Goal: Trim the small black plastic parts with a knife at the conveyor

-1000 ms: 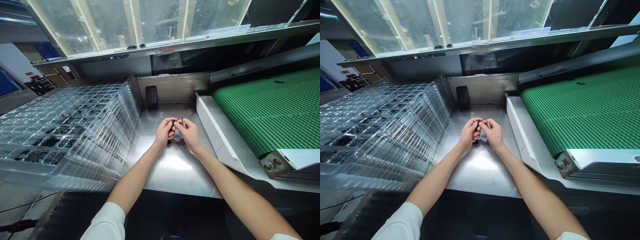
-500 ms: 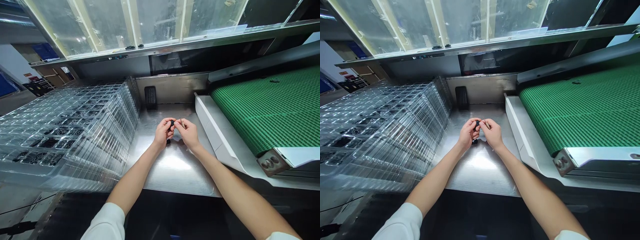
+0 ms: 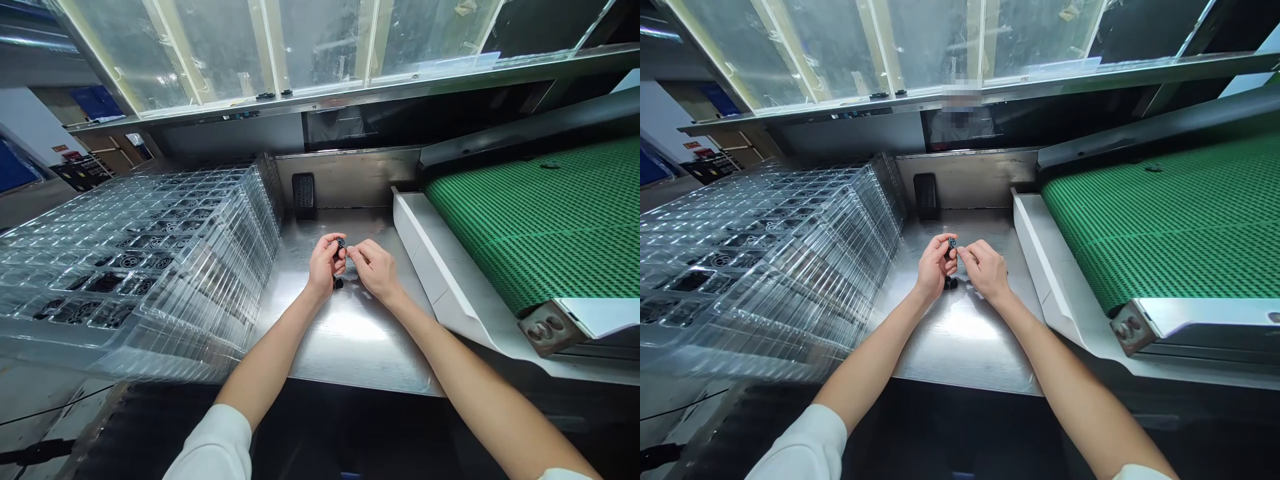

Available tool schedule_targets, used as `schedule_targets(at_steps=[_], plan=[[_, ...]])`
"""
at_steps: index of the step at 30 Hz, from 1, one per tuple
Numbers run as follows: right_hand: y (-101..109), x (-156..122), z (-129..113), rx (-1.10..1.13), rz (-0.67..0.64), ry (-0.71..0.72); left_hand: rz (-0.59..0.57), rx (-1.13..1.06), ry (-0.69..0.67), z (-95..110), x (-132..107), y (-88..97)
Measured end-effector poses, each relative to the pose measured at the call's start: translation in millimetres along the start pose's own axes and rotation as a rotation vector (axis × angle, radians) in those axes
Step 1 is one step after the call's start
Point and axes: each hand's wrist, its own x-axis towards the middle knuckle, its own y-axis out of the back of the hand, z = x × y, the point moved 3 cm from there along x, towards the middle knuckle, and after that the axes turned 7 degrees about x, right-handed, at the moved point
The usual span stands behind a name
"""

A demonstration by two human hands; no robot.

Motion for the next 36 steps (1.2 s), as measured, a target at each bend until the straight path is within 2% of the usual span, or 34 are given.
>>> schedule_targets(at_steps=[8,22,36], plan=[[2.4,-0.2,0.5,-0.110,0.050,0.034,-0.010,0.002,-0.006,-0.5,0.2,-0.4],[2.5,0.2,2.4,-0.199,0.029,0.096,-0.007,0.039,-0.012,0.7,-0.4,-0.9],[4.0,0.9,4.2,-0.166,0.015,0.099,0.000,0.060,0.003,-0.1,-0.2,-0.6]])
